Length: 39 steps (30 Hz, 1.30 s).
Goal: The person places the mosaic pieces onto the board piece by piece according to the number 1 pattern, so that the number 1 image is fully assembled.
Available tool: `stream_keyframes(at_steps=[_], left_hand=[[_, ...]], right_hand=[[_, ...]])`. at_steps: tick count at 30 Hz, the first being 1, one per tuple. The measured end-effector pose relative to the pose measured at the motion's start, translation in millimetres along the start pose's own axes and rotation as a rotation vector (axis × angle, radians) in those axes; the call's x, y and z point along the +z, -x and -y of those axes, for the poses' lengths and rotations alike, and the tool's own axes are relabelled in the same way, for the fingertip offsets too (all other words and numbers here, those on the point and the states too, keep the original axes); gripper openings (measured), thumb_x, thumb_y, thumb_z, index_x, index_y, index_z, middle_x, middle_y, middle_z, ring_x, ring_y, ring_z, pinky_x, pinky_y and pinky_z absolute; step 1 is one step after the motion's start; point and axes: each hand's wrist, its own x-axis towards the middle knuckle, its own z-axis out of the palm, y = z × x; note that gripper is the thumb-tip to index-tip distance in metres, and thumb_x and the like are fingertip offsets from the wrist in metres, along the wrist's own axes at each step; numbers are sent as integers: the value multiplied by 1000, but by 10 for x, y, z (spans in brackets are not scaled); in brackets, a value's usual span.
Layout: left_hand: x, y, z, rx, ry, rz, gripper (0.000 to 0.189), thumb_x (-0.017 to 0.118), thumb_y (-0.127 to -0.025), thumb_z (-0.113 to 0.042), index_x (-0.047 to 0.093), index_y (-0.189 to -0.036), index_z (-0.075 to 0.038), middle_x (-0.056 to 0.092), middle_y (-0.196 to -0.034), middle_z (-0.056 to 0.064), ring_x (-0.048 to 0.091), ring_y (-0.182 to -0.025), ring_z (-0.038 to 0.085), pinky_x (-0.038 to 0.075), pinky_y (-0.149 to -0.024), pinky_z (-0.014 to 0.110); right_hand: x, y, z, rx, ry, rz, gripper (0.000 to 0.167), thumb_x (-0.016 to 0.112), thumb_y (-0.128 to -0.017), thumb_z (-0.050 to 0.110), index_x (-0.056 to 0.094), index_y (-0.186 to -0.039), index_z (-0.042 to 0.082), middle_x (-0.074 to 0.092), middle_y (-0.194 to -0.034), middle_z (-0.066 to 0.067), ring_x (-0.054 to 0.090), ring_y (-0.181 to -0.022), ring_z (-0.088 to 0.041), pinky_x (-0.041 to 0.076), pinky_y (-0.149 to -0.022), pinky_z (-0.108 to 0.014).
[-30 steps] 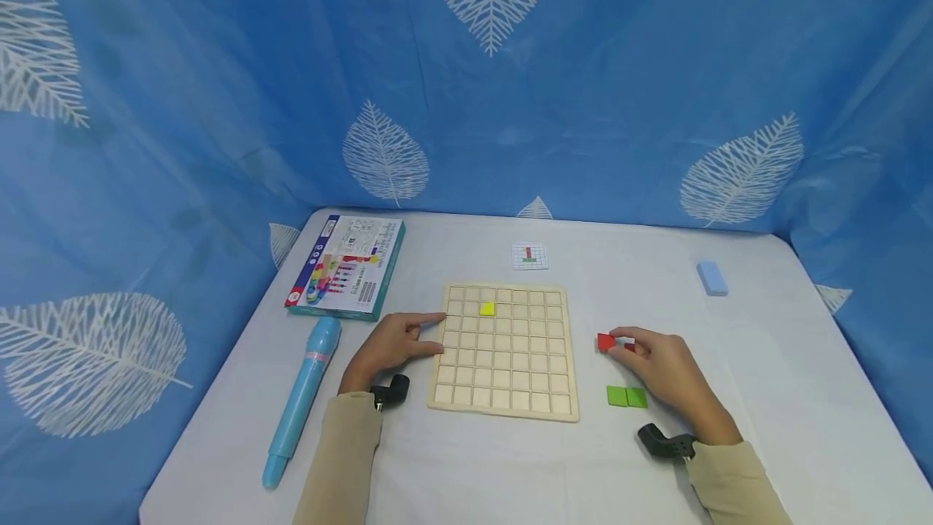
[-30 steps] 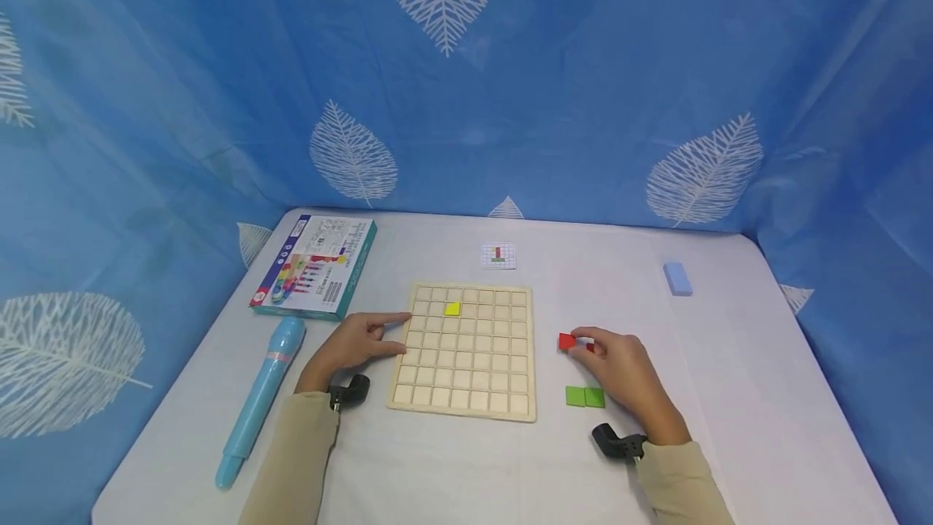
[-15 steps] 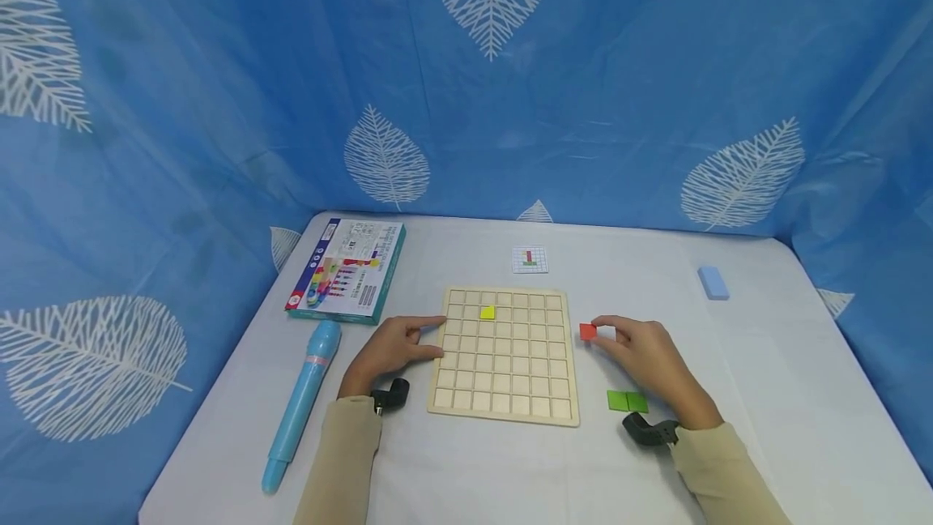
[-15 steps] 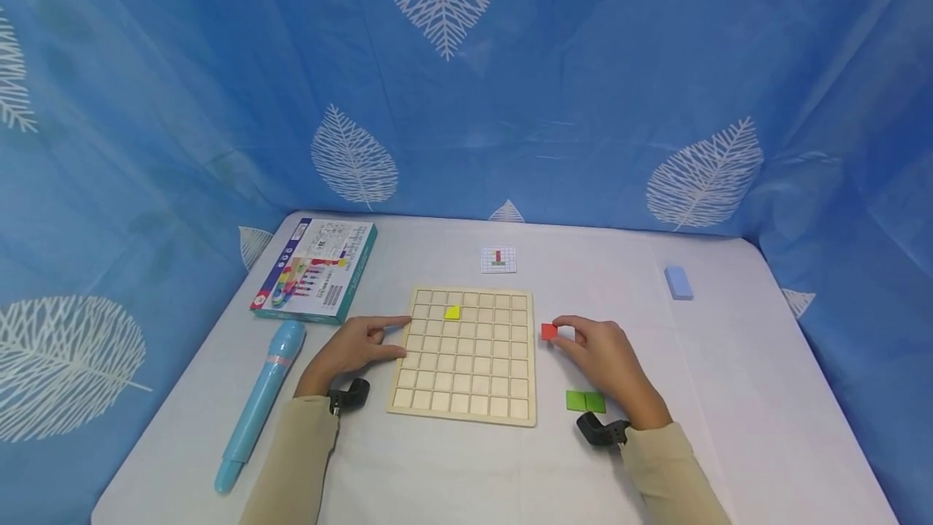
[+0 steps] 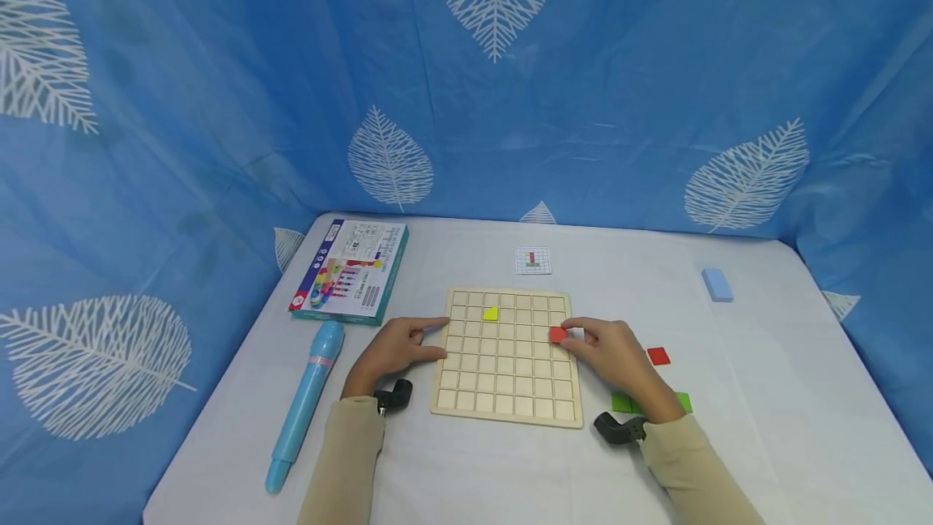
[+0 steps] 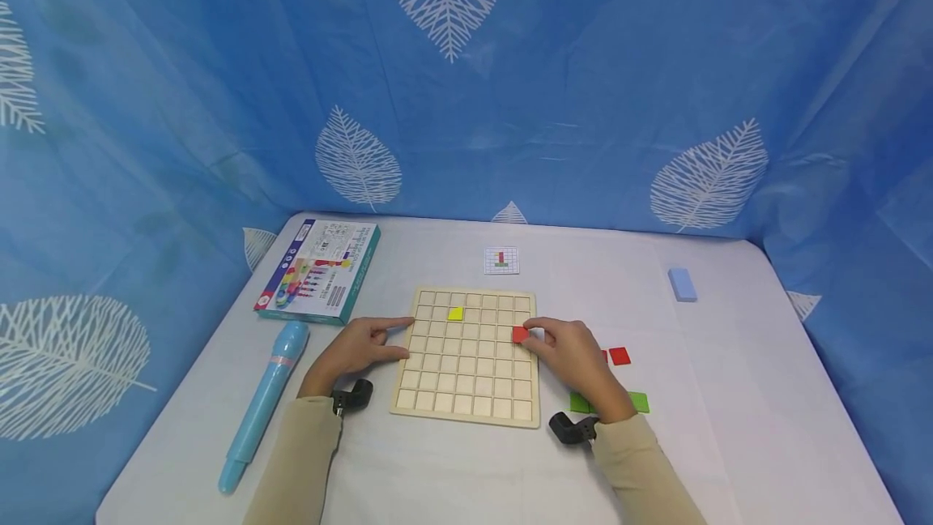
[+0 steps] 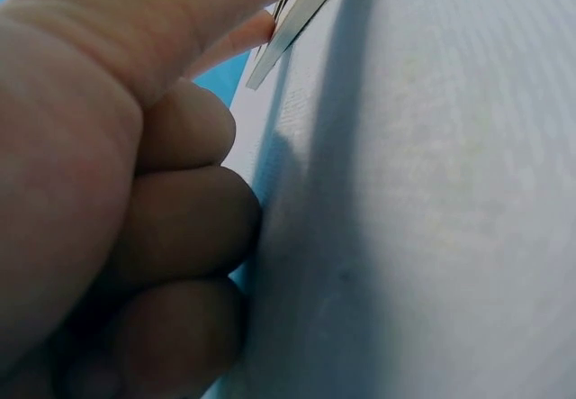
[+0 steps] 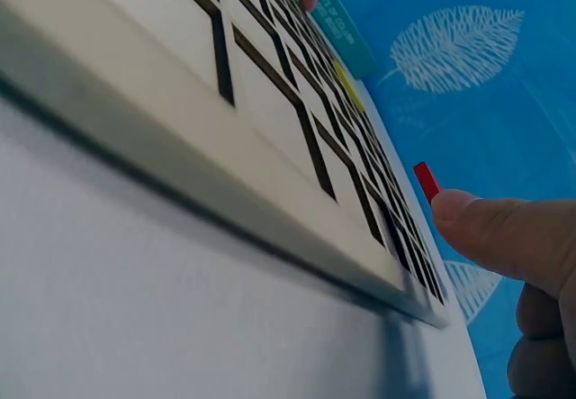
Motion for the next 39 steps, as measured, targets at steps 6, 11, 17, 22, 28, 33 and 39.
stream_keyframes(at_steps=[6,11,17,22,28,33,39], left_hand=[[4,-4,5,-1,-7,-3,59,89,-79,-35,69,-135,-30,34,-59,-3,32,-55,14,25,-52,27],[5,2,-5,-2,0,2,59,89,-79,-35,69,-135,-29,35,-59,-3,32,-55,14,26,-52,27],[9,14,-2,-10,-8,6,59,89,-79,-35,69,-135,-30,35,-59,-3,33,-55,14,26,-52,27],[11,9,3,1,-16,-7,60,89,-79,-36,69,-135,-31,35,-59,-3,32,-55,14,26,-52,27],[12,-7,28,5,-27,-13,60,89,-79,-38,69,-135,-31,35,-59,-3,33,-54,14,26,-51,26],[12,-17,42,6,-24,-18,61,89,-78,-39,69,-135,-32,35,-59,-3,33,-54,14,26,-50,26],[11,-25,51,9,-28,-8,61,89,-78,-40,68,-135,-32,35,-59,-3,33,-53,14,27,-50,26]], right_hand=[[85,-93,87,-30,-36,3,31,79,-92,27,75,-120,14,41,-55,8,34,-50,-9,30,-50,-27],[155,-171,166,-39,-56,-14,32,80,-91,27,75,-120,14,44,-56,7,38,-49,-9,31,-49,-28],[245,-247,254,-44,-82,-5,31,80,-91,26,76,-120,14,43,-55,7,38,-49,-9,31,-48,-28],[303,-316,320,-54,-93,-8,30,78,-92,28,76,-120,16,42,-54,7,35,-47,-8,30,-47,-27],[362,-393,357,-63,-84,-15,28,77,-93,28,76,-119,17,43,-54,7,35,-47,-8,32,-48,-28],[402,-442,364,-66,-80,-12,27,76,-95,28,76,-119,17,45,-55,7,37,-47,-8,33,-49,-28],[462,-504,351,-63,-100,-9,28,76,-94,25,76,-119,14,46,-56,6,38,-48,-9,34,-50,-29]])
